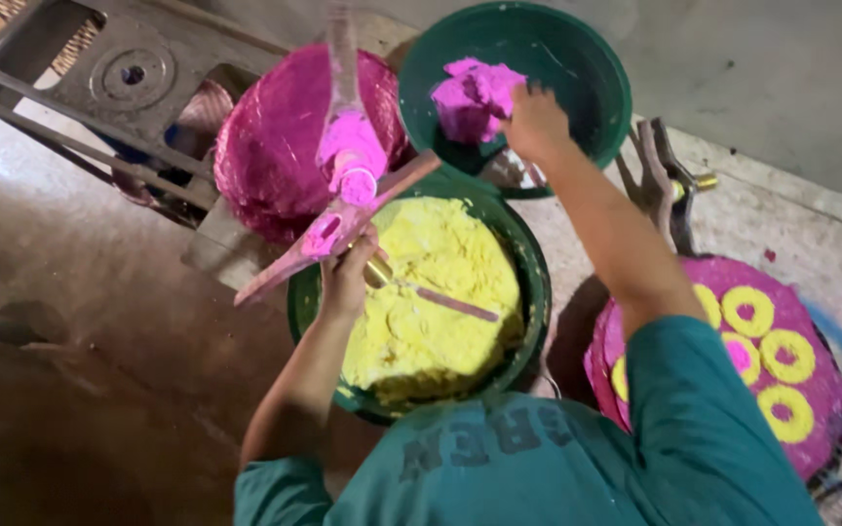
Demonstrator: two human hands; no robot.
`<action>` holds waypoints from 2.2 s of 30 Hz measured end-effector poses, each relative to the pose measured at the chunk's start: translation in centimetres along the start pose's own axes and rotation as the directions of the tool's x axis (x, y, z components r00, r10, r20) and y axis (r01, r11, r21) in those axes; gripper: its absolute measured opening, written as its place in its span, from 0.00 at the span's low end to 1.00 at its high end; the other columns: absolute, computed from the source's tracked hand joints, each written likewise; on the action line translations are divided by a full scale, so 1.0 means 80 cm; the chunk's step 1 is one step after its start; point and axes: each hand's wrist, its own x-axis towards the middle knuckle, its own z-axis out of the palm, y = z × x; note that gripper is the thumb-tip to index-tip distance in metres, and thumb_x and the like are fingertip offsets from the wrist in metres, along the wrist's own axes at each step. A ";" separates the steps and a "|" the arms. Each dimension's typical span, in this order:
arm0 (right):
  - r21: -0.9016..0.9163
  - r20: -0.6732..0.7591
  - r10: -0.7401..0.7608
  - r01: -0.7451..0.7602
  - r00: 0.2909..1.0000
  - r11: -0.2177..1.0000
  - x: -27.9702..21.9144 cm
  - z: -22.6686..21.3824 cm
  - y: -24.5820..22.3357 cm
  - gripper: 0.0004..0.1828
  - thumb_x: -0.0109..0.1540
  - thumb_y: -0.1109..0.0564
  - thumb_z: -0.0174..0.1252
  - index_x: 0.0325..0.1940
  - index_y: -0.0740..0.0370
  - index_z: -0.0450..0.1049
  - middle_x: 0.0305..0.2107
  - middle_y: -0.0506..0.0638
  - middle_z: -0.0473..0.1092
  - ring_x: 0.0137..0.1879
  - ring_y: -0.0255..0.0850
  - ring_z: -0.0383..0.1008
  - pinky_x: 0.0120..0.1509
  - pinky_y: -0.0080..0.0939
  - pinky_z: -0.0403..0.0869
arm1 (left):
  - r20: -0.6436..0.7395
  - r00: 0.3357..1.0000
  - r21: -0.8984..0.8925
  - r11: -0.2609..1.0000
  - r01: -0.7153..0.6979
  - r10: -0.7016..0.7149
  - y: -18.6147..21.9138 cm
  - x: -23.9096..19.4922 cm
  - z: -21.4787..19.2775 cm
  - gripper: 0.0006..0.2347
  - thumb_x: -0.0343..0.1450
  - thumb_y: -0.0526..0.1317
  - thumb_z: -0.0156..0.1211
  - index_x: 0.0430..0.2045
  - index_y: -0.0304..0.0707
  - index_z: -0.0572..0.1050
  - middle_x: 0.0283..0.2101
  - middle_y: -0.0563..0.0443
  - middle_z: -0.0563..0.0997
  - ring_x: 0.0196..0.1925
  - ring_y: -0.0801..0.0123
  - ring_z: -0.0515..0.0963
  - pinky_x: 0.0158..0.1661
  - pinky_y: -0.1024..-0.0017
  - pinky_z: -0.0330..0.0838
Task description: The person uses a wooden press to scoop yellow dough from a green basin and form ring shapes onto a pink glittery tray. They repeat this process to fill the tray with multiple yellow dough rings.
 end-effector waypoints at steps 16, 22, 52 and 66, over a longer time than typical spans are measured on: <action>-0.198 0.228 -0.088 0.134 0.970 0.971 0.055 0.071 0.005 0.17 0.64 0.60 0.50 0.57 0.64 0.74 0.36 0.65 0.76 0.43 0.62 0.80 0.44 0.60 0.77 | -0.017 1.000 -0.003 1.000 -0.015 0.015 -0.021 0.002 -0.025 0.04 0.73 0.35 0.57 0.38 0.36 0.75 0.36 0.53 0.77 0.36 0.69 0.79 0.37 0.68 0.77; -0.240 0.096 -0.279 0.294 0.955 0.925 0.032 0.148 0.023 0.21 0.62 0.61 0.51 0.58 0.73 0.71 0.33 0.64 0.77 0.34 0.59 0.80 0.34 0.56 0.77 | -0.037 0.999 0.048 0.999 -0.019 0.021 -0.041 -0.008 -0.044 0.03 0.72 0.34 0.58 0.36 0.35 0.76 0.34 0.52 0.79 0.35 0.71 0.79 0.36 0.71 0.75; -0.414 0.179 -0.621 0.631 0.763 0.656 -0.218 -0.343 -0.181 0.19 0.61 0.57 0.55 0.53 0.39 0.80 0.30 0.40 0.73 0.37 0.41 0.79 0.32 0.45 0.74 | 0.333 0.939 0.784 0.529 -0.325 0.083 0.099 -0.030 0.043 0.18 0.71 0.42 0.64 0.56 0.42 0.75 0.55 0.44 0.80 0.54 0.57 0.80 0.52 0.61 0.75; -0.297 0.254 -0.674 0.719 0.694 0.629 -0.299 -0.290 -0.226 0.15 0.58 0.57 0.58 0.50 0.51 0.76 0.27 0.46 0.71 0.33 0.42 0.77 0.33 0.44 0.74 | 0.229 0.960 0.797 0.534 -0.281 0.161 0.062 -0.097 0.001 0.21 0.67 0.37 0.66 0.56 0.38 0.73 0.53 0.45 0.80 0.51 0.58 0.83 0.49 0.65 0.80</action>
